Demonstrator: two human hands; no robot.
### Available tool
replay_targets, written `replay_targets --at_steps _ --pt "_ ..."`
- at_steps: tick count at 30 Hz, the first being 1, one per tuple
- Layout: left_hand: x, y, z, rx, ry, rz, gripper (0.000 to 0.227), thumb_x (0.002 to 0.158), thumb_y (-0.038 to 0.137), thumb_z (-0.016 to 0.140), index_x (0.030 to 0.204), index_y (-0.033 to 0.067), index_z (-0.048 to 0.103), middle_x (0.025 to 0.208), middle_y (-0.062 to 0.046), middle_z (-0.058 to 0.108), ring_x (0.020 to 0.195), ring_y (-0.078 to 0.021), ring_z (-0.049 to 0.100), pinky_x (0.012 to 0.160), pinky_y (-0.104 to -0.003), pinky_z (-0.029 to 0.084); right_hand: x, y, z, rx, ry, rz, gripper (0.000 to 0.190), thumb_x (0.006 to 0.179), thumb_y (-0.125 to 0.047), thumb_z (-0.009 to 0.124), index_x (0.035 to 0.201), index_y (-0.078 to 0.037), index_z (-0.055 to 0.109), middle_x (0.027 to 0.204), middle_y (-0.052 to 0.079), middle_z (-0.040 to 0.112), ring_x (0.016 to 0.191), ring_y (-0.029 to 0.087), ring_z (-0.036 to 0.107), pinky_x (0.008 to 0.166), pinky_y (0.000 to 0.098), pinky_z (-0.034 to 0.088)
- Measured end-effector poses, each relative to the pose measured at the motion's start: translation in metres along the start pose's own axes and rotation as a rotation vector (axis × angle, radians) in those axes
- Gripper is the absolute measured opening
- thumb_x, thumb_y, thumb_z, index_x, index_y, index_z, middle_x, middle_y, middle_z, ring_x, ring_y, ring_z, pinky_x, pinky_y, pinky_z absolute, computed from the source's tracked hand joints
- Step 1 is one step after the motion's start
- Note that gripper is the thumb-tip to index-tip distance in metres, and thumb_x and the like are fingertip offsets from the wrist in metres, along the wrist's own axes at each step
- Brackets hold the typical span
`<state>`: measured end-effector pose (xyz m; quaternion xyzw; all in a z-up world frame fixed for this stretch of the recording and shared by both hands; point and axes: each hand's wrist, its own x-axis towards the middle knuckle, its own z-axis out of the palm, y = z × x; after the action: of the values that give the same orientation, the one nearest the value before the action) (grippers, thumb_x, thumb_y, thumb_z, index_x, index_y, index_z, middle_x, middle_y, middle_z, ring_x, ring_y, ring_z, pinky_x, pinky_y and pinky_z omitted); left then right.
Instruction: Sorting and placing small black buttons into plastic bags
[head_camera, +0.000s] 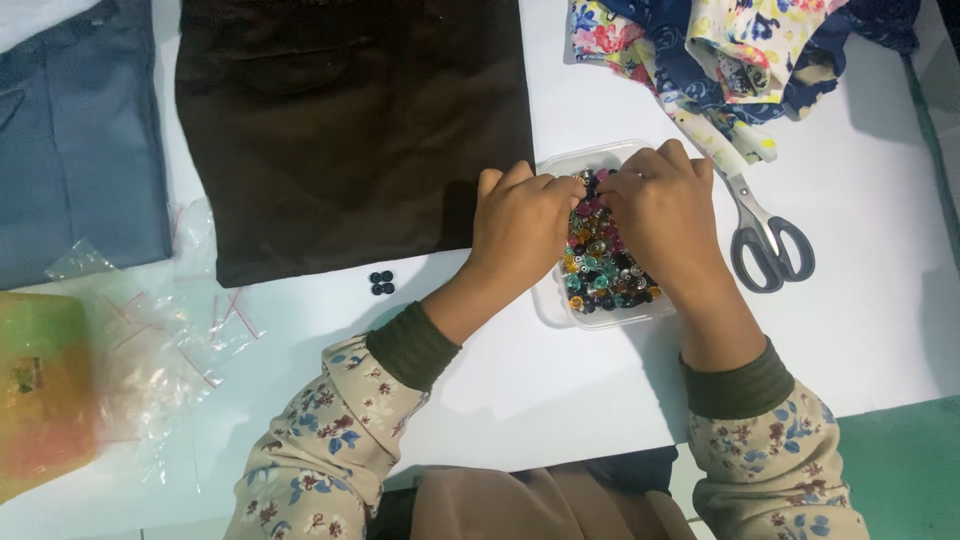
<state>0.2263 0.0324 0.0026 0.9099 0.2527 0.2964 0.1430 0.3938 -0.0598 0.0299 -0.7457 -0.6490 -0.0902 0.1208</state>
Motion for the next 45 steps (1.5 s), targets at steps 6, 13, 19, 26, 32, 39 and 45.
replay_targets --at_steps 6,13,19,26,32,39,45 --pt "-0.009 -0.001 -0.012 -0.142 -0.019 -0.097 0.012 0.094 0.025 0.061 0.100 0.0243 0.071 0.079 0.000 0.071 0.083 -0.0255 0.065 0.076 -0.042 0.038 0.001 0.001 0.002 -0.009 -0.001 -0.003 0.003 0.088 -0.018 0.084 0.088 -0.018 0.081 0.089 0.001 0.071 0.094 0.022 0.060 0.084 0.0377 0.043" --pt "-0.002 0.007 -0.013 -0.101 -0.065 -0.059 0.015 0.091 0.020 0.065 0.102 0.0248 0.072 0.077 0.000 0.072 0.086 -0.0241 0.064 0.080 -0.041 0.037 -0.001 -0.001 0.003 -0.037 -0.020 0.010 0.003 0.089 -0.020 0.083 0.090 -0.018 0.081 0.088 0.000 0.071 0.094 0.021 0.060 0.087 0.0382 0.043" --pt "0.012 0.004 -0.023 -0.024 -0.052 0.021 0.011 0.087 0.015 0.069 0.093 0.0187 0.076 0.080 -0.003 0.071 0.086 -0.0251 0.057 0.078 -0.040 0.032 0.000 -0.004 -0.003 0.013 -0.024 0.004 0.003 0.089 -0.016 0.081 0.092 -0.014 0.081 0.089 0.005 0.071 0.093 0.024 0.061 0.085 0.0408 0.044" --pt "0.021 0.024 -0.016 0.328 -0.187 0.028 0.008 0.069 0.010 0.083 0.067 0.0128 0.076 0.091 -0.007 0.060 0.100 -0.0279 0.046 0.083 -0.044 0.030 -0.004 0.003 0.008 -0.007 -0.001 -0.014 0.006 0.087 -0.018 0.081 0.092 -0.014 0.080 0.089 0.003 0.070 0.094 0.022 0.059 0.086 0.0402 0.045" --pt "0.023 0.023 0.007 0.422 -0.200 -0.007 0.007 0.068 0.011 0.081 0.070 0.0137 0.075 0.096 -0.009 0.057 0.100 -0.0276 0.045 0.081 -0.044 0.028 -0.001 -0.002 -0.002 -0.005 0.018 -0.024 0.004 0.088 -0.018 0.080 0.091 -0.015 0.079 0.088 0.003 0.069 0.094 0.023 0.060 0.084 0.0405 0.045" --pt "0.023 0.025 0.003 0.427 -0.200 -0.001 0.010 0.066 0.005 0.080 0.069 0.0122 0.074 0.093 -0.009 0.056 0.096 -0.0267 0.043 0.078 -0.043 0.026 -0.004 0.004 0.009 -0.015 0.050 -0.030 0.005 0.087 -0.019 0.080 0.090 -0.015 0.080 0.087 0.001 0.069 0.094 0.021 0.060 0.083 0.0393 0.046" --pt "0.024 0.020 -0.002 0.389 -0.148 0.041 0.013 0.064 0.005 0.083 0.069 0.0105 0.072 0.091 -0.008 0.055 0.093 -0.0274 0.044 0.076 -0.043 0.028 -0.001 0.000 0.002 0.022 0.039 -0.015 0.004 0.087 -0.017 0.080 0.090 -0.015 0.079 0.087 0.003 0.068 0.093 0.023 0.060 0.084 0.0406 0.047"
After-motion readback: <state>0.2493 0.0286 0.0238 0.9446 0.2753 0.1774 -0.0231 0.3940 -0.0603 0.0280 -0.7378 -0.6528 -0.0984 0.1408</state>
